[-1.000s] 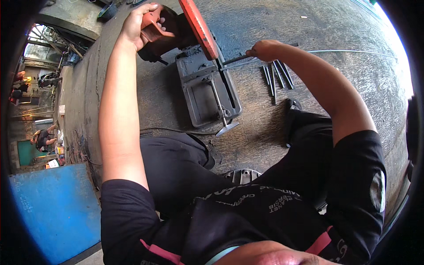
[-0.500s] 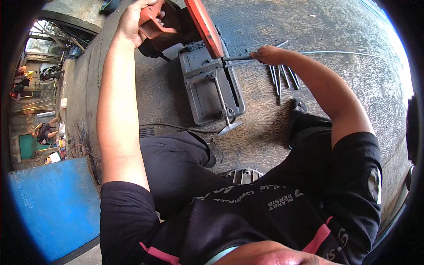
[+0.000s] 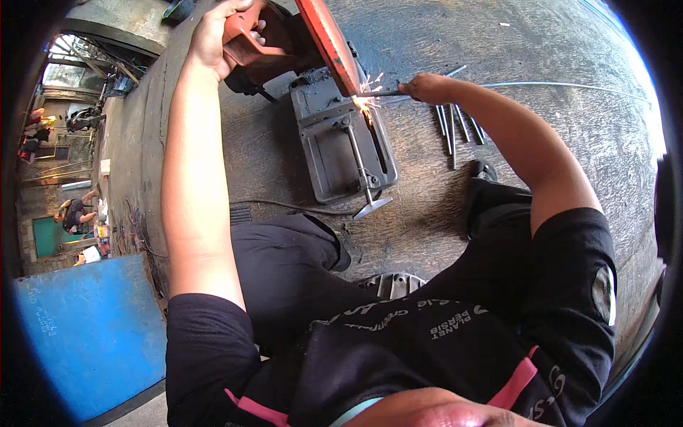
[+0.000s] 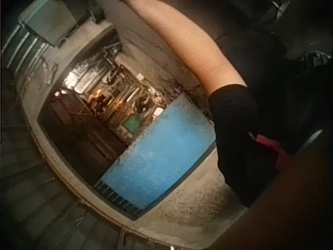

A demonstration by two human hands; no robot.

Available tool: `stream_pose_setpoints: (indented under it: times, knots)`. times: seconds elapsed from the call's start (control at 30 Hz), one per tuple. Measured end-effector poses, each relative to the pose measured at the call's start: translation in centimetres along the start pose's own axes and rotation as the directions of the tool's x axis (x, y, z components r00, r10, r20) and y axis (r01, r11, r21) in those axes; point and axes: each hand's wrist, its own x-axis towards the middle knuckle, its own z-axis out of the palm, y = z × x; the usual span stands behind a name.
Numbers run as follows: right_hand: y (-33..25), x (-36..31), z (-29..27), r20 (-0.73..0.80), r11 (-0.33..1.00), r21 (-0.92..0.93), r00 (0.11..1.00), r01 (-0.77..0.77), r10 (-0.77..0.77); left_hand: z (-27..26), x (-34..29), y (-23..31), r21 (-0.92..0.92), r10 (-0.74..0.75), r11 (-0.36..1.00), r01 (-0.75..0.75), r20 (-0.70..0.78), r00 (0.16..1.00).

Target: Cutting a metal pipe into smaller segments using a chop saw.

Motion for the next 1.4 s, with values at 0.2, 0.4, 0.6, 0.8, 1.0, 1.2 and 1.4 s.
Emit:
stream_pose_setpoints:
  times: [0.2,0.4,0.6,0.8,1.0,1.2,1.4]
  knots:
    - [-0.5,-0.3,-0.2,0.044,1.000,0.002,0.999,-0.022,0.022,0.0,0.1,-0.1,-0.029,-0.009,1.000,0.010,0.023,1.000]
    - [-0.3,-0.2,0.1,0.015,0.999,0.009,0.999,-0.031,0.031,-0.1,0.3,-0.3,-0.060,-0.005,0.998,0.007,0.031,1.000]
    - [0.1,0.2,0.2,0.016,1.000,0.005,1.000,0.023,-0.023,-0.4,0.4,-0.2,-0.103,-0.030,0.994,0.038,0.080,0.996]
    - [-0.1,0.2,0.0,0.019,0.999,-0.038,1.000,0.023,-0.023,-0.1,0.3,0.1,-0.049,-0.014,0.999,0.015,0.020,1.000]
    - [0.2,0.3,0.3,-0.018,1.000,0.009,1.000,-0.002,0.002,0.1,0.2,0.0,-0.033,-0.017,0.999,0.016,-0.008,1.000]
    - [0.0,0.3,0.0,0.004,0.999,0.001,0.999,-0.033,0.033,0.0,0.2,0.1,-0.036,-0.036,0.999,0.036,-0.002,0.999]
    - [0.3,0.6,0.4,-0.037,0.995,-0.100,0.999,0.020,-0.023,-0.4,0.3,0.3,-0.045,-0.052,0.998,0.053,0.003,0.999]
